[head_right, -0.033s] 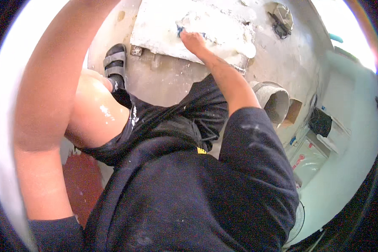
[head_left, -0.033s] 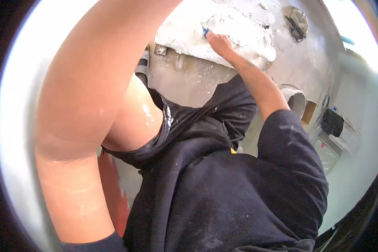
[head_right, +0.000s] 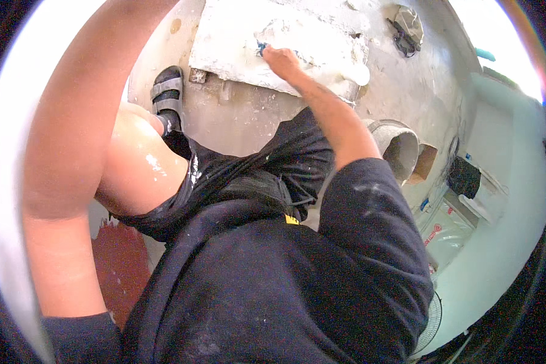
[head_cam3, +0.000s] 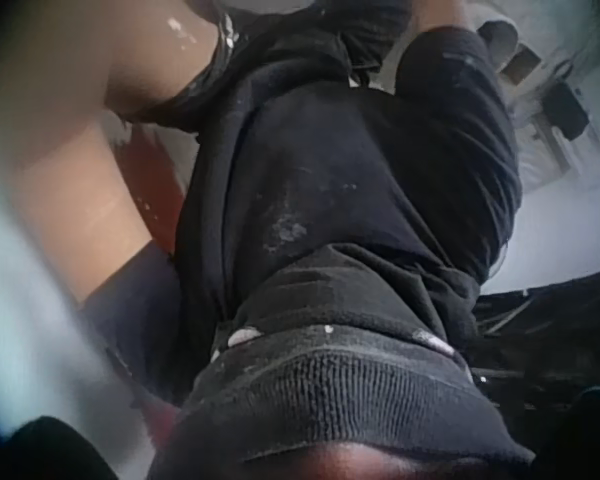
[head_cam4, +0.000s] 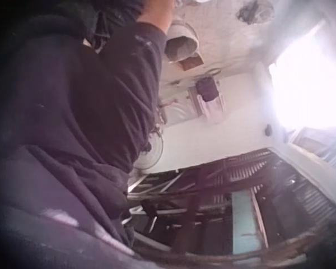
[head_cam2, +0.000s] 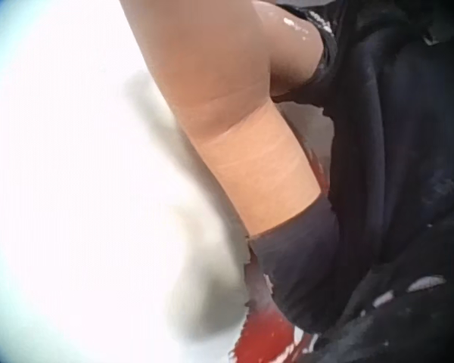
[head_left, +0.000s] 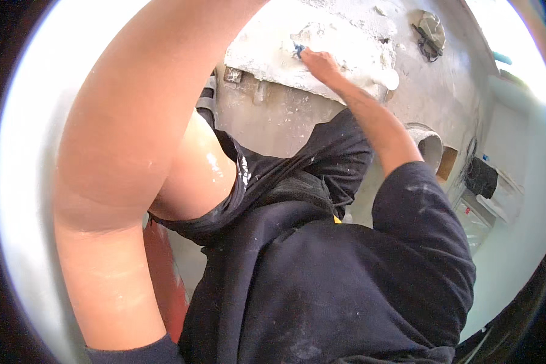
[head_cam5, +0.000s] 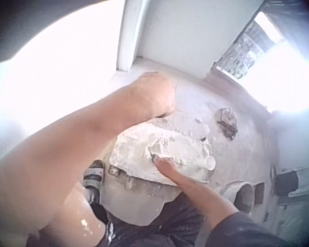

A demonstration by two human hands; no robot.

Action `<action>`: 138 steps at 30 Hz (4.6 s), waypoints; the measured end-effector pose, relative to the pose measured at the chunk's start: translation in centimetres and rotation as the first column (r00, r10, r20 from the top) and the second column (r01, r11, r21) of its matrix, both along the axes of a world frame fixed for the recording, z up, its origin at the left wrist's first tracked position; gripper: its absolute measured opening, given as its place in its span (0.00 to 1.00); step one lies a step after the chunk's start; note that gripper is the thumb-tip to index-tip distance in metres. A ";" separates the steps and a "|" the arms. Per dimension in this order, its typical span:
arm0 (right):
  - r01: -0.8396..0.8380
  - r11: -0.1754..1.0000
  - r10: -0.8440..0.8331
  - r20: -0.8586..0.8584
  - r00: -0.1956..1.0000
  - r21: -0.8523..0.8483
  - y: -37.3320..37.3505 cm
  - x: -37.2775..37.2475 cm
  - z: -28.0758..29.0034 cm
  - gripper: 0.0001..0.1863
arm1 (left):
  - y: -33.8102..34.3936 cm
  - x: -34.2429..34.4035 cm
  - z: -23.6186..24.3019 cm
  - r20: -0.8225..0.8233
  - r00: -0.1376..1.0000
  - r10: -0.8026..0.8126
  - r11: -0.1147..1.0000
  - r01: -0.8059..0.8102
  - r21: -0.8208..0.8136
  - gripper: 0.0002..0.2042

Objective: Using putty knives to scrape and mix white plaster or joint compound on a board.

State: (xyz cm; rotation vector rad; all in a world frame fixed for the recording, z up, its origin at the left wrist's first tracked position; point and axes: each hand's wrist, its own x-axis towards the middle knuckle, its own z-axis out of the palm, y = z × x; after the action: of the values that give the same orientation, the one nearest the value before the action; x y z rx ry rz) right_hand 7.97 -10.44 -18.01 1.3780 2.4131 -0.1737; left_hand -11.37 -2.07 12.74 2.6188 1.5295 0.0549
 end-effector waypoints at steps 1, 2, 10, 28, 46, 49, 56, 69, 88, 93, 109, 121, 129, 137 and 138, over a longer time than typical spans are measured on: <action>0.010 1.000 -0.008 -0.160 0.987 0.010 0.3 1.1 0.4 0.11 | -0.2 -0.1 0.0 0.056 0.998 0.021 1.000 -0.023 0.019 0.12; 0.078 0.997 -0.079 -0.251 0.965 -0.014 1.0 2.1 0.6 0.11 | -0.2 0.0 0.0 0.054 0.998 0.015 1.000 -0.016 0.017 0.12; 0.129 0.980 -0.101 -0.181 0.978 0.150 0.6 0.2 -0.5 0.15 | -0.3 -0.1 0.6 -0.061 0.998 0.017 1.000 -0.018 -0.013 0.12; -0.065 0.993 0.079 -0.152 0.985 0.094 -2.9 -0.3 -2.0 0.10 | -0.7 0.7 1.4 -0.075 0.997 0.020 1.000 -0.019 0.014 0.12; 0.151 0.970 -0.104 -0.234 0.967 0.191 3.9 1.5 -0.3 0.12 | 0.1 -0.3 0.1 -0.178 0.978 -0.111 0.993 0.118 0.029 0.12; 0.055 0.998 -0.044 -0.215 0.976 0.043 2.9 0.6 -1.0 0.09 | -0.1 -0.1 0.2 -0.142 0.989 -0.043 0.999 0.039 -0.032 0.11; 0.104 0.994 -0.091 -0.218 0.972 0.047 3.5 2.5 -0.5 0.09 | -0.2 0.1 0.4 -0.086 0.996 0.027 0.999 -0.024 0.030 0.11; 0.106 0.986 -0.067 -0.271 0.960 0.130 5.7 3.3 -0.5 0.21 | 0.3 0.0 -0.2 -0.092 0.996 -0.008 0.999 0.005 -0.031 0.12; 0.037 0.999 -0.041 -0.195 0.980 -0.024 3.8 1.7 -0.9 0.10 | 0.3 -0.2 -0.5 -0.074 0.997 -0.010 0.999 0.007 -0.035 0.11; 0.221 0.970 -0.171 -0.361 0.917 0.103 6.3 4.2 0.8 0.15 | 0.0 -0.2 -0.7 -0.046 0.999 -0.019 0.999 0.017 -0.043 0.11; 0.547 0.710 -0.699 -0.349 0.624 -0.443 7.2 7.8 -0.5 0.14 | 3.3 -2.9 -6.0 0.032 0.970 0.242 0.947 -0.228 -0.227 0.12; 0.486 0.864 -0.484 -0.486 0.728 -0.132 4.2 6.9 -4.3 0.12 | -2.3 -8.0 -10.2 0.559 0.442 0.702 0.670 -0.144 -0.728 0.11; 0.485 0.874 -0.444 -0.383 0.810 0.014 4.1 6.5 2.2 0.12 | -1.8 -3.5 -9.2 0.698 0.439 0.566 0.805 -0.109 -0.584 0.11; 0.599 0.800 -0.540 -0.388 0.747 0.039 2.1 5.9 5.3 0.11 | -2.9 0.6 -5.9 0.514 0.841 0.166 0.986 -0.145 -0.082 0.14; 0.589 0.805 -0.525 -0.374 0.764 0.075 2.2 5.9 6.1 0.11 | -2.6 0.3 -5.6 0.487 0.852 0.193 0.980 -0.186 -0.062 0.15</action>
State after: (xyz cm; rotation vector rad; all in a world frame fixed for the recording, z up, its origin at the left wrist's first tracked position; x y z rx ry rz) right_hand 13.89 -8.24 -11.94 2.3122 2.2231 -0.3647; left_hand -11.10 -4.67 7.18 2.1858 1.5677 0.6714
